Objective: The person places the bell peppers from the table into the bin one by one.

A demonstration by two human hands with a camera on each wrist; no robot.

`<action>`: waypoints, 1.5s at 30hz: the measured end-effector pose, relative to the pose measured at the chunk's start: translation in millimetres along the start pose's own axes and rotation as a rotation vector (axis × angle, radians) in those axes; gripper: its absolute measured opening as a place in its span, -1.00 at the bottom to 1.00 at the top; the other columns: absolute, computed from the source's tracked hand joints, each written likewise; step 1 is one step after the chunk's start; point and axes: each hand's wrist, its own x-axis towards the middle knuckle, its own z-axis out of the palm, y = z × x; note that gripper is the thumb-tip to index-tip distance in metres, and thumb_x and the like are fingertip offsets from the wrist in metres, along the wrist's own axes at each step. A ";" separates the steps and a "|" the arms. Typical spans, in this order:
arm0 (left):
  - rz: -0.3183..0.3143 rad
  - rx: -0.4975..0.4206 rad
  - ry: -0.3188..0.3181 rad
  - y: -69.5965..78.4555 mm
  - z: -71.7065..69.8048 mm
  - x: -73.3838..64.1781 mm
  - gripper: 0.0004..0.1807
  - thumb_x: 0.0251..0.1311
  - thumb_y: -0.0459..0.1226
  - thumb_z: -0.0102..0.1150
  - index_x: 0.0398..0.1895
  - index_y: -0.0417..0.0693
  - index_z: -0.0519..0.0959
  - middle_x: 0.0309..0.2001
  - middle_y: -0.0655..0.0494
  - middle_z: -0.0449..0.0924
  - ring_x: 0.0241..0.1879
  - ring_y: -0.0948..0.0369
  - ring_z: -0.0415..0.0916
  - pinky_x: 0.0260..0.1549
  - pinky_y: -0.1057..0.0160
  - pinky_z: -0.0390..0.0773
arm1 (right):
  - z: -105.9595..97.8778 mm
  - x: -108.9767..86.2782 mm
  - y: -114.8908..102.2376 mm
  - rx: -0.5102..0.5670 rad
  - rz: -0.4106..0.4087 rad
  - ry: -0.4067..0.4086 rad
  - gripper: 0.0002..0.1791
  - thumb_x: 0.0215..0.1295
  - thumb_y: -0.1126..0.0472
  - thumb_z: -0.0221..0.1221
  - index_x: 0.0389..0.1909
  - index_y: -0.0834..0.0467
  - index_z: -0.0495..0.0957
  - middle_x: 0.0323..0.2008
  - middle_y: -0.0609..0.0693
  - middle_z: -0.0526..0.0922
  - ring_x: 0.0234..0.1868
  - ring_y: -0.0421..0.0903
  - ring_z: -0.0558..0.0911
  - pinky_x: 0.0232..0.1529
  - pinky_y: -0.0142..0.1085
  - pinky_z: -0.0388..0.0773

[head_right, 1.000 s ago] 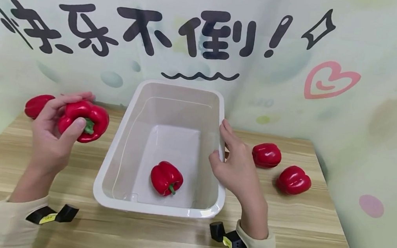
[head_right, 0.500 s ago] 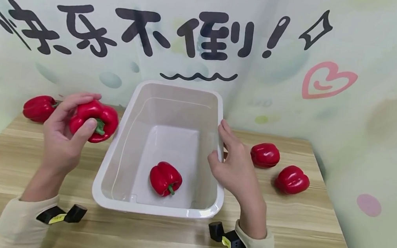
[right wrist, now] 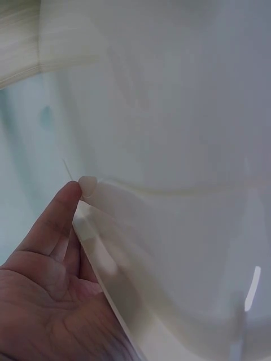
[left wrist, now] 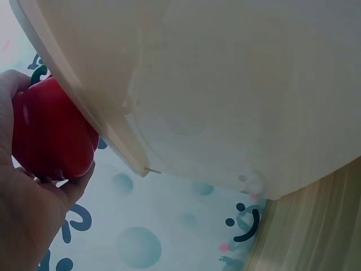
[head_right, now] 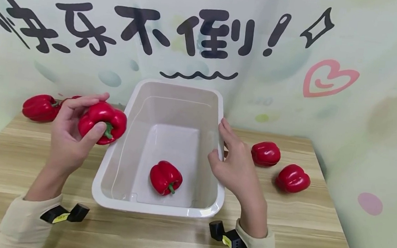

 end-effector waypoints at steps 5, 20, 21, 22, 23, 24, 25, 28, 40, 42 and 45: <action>-0.058 0.044 -0.025 1.7 0.8 -0.7 -0.38 0.06 -0.64 0.25 0.30 -0.42 0.51 0.41 -0.07 0.47 0.37 0.01 0.44 0.14 0.44 0.69 | 0.6 -0.5 0.6 -0.003 0.008 0.000 -0.26 0.37 0.44 0.16 0.58 0.24 0.29 0.64 0.08 0.27 0.41 0.27 0.58 0.11 0.13 0.66; -0.074 0.112 -0.115 6.6 6.7 -0.2 -0.25 0.03 -0.65 0.31 0.40 -0.26 0.49 0.51 -0.17 0.31 0.43 0.02 0.34 0.17 0.48 0.65 | 0.7 0.7 -0.2 -0.018 -0.002 0.001 -0.26 0.36 0.42 0.16 0.58 0.25 0.29 0.64 0.10 0.27 0.43 0.26 0.57 0.10 0.10 0.67; -0.074 0.117 -0.121 6.8 7.0 -0.1 -0.22 0.03 -0.64 0.32 0.43 -0.24 0.47 0.49 -0.18 0.32 0.42 0.02 0.36 0.16 0.48 0.66 | 0.6 0.5 -0.1 -0.018 -0.002 0.000 -0.26 0.36 0.42 0.16 0.58 0.25 0.28 0.64 0.10 0.27 0.43 0.27 0.56 0.10 0.10 0.67; -0.076 0.114 -0.124 7.0 7.5 0.0 -0.19 0.03 -0.64 0.32 0.45 -0.22 0.45 0.48 -0.16 0.35 0.40 0.02 0.38 0.15 0.47 0.66 | 0.6 0.4 0.1 -0.021 -0.003 0.001 -0.26 0.36 0.43 0.16 0.58 0.25 0.28 0.64 0.10 0.27 0.43 0.27 0.56 0.10 0.10 0.67; -0.077 0.111 -0.126 7.0 7.7 0.1 -0.16 0.02 -0.64 0.33 0.47 -0.20 0.42 0.46 -0.14 0.37 0.39 0.02 0.39 0.15 0.46 0.67 | 0.6 0.2 0.4 -0.022 -0.003 0.001 -0.26 0.36 0.43 0.16 0.58 0.26 0.28 0.64 0.11 0.27 0.43 0.27 0.56 0.10 0.09 0.66; -0.078 0.102 -0.128 7.1 7.9 0.1 -0.14 0.01 -0.65 0.33 0.49 -0.19 0.40 0.46 -0.13 0.38 0.38 0.01 0.40 0.15 0.46 0.67 | 0.8 0.2 0.5 -0.023 -0.001 0.001 -0.26 0.37 0.43 0.16 0.58 0.26 0.28 0.64 0.10 0.27 0.43 0.26 0.56 0.11 0.09 0.67; -0.079 0.095 -0.131 7.0 7.9 0.1 -0.11 0.00 -0.66 0.34 0.50 -0.18 0.37 0.46 -0.13 0.38 0.38 0.01 0.40 0.15 0.46 0.67 | 0.9 0.3 0.7 -0.026 -0.002 0.002 -0.26 0.36 0.43 0.17 0.58 0.26 0.28 0.64 0.10 0.27 0.43 0.26 0.57 0.10 0.09 0.67; -0.092 0.081 -0.140 6.5 7.7 -0.6 -0.10 -0.02 -0.67 0.36 0.49 -0.19 0.36 0.50 -0.04 0.38 0.42 0.01 0.39 0.19 0.46 0.65 | 1.1 0.4 1.2 -0.028 0.000 0.002 -0.26 0.37 0.42 0.17 0.58 0.27 0.28 0.64 0.10 0.27 0.44 0.25 0.56 0.11 0.08 0.67; -0.084 0.072 -0.182 4.4 5.0 -2.3 -0.19 0.09 -0.64 0.27 0.49 -0.20 0.41 0.53 -0.08 0.37 0.42 0.03 0.40 0.27 0.46 0.59 | 0.9 0.5 1.0 -0.034 0.012 -0.004 -0.23 0.35 0.41 0.20 0.59 0.24 0.27 0.64 0.07 0.26 0.45 0.25 0.55 0.09 0.12 0.68; -0.085 0.075 -0.193 3.7 4.8 -2.3 -0.20 0.12 -0.63 0.27 0.50 -0.17 0.41 0.55 -0.04 0.37 0.44 0.05 0.41 0.30 0.45 0.57 | 0.9 0.5 1.1 -0.036 0.012 -0.003 -0.23 0.35 0.41 0.20 0.59 0.24 0.27 0.64 0.07 0.26 0.45 0.25 0.56 0.09 0.11 0.69; -0.082 0.071 -0.201 2.4 4.3 -2.3 -0.22 0.16 -0.61 0.27 0.51 -0.19 0.41 0.57 -0.04 0.36 0.48 0.07 0.41 0.36 0.43 0.53 | 0.8 0.4 1.4 -0.035 0.010 -0.003 -0.24 0.36 0.41 0.20 0.59 0.25 0.27 0.64 0.07 0.26 0.44 0.25 0.56 0.09 0.11 0.69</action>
